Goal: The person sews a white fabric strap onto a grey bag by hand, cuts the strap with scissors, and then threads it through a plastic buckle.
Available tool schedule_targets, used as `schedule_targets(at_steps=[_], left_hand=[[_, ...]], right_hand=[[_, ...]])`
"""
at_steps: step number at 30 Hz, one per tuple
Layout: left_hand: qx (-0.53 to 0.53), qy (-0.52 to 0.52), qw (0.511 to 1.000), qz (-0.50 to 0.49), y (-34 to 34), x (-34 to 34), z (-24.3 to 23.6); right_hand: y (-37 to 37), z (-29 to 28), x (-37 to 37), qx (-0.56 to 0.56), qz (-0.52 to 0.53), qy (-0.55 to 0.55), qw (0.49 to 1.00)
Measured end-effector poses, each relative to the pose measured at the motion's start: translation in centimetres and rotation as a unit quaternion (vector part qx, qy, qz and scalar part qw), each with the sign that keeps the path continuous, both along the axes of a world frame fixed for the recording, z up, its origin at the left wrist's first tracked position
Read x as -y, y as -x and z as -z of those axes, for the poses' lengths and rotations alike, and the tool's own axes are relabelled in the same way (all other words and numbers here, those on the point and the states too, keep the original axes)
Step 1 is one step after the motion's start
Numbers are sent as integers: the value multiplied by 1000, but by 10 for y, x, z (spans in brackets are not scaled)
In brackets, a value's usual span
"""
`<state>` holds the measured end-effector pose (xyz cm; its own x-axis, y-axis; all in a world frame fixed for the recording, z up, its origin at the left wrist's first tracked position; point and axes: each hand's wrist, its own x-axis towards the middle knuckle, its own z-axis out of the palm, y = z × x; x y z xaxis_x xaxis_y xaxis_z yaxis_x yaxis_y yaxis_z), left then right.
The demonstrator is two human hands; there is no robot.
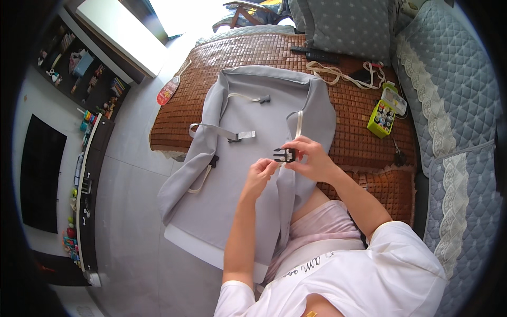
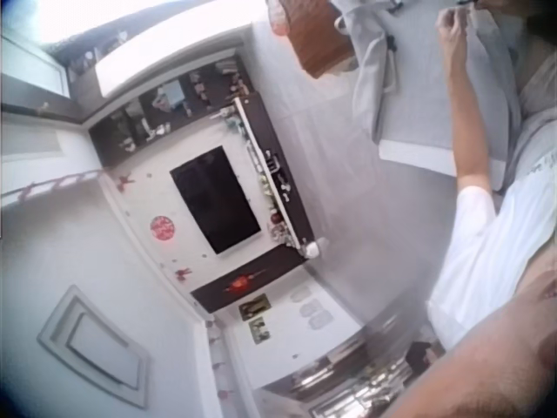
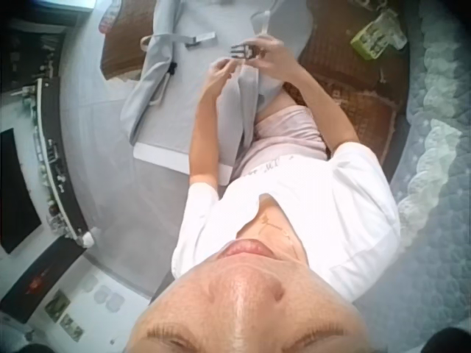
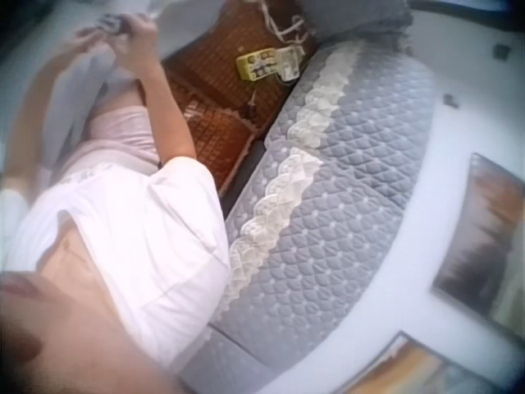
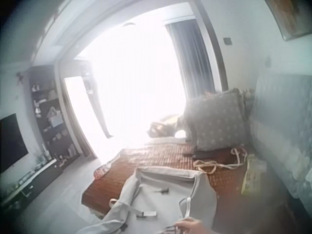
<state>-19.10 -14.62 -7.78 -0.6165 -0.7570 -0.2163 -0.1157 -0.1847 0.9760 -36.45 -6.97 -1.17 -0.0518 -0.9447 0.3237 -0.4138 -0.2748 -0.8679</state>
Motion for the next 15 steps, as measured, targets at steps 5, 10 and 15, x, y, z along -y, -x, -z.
schedule_targets(at_steps=[5,10,15], left_hand=[[79,100,991,-45,4,-2,0],[83,179,976,-94,11,-5,0],[63,172,974,-137,10,-2,0]], right_hand=[[11,-8,0,7,26,64,998],[20,-13,6,173,-18,-43,984],[38,-18,9,272,-58,-99,955]])
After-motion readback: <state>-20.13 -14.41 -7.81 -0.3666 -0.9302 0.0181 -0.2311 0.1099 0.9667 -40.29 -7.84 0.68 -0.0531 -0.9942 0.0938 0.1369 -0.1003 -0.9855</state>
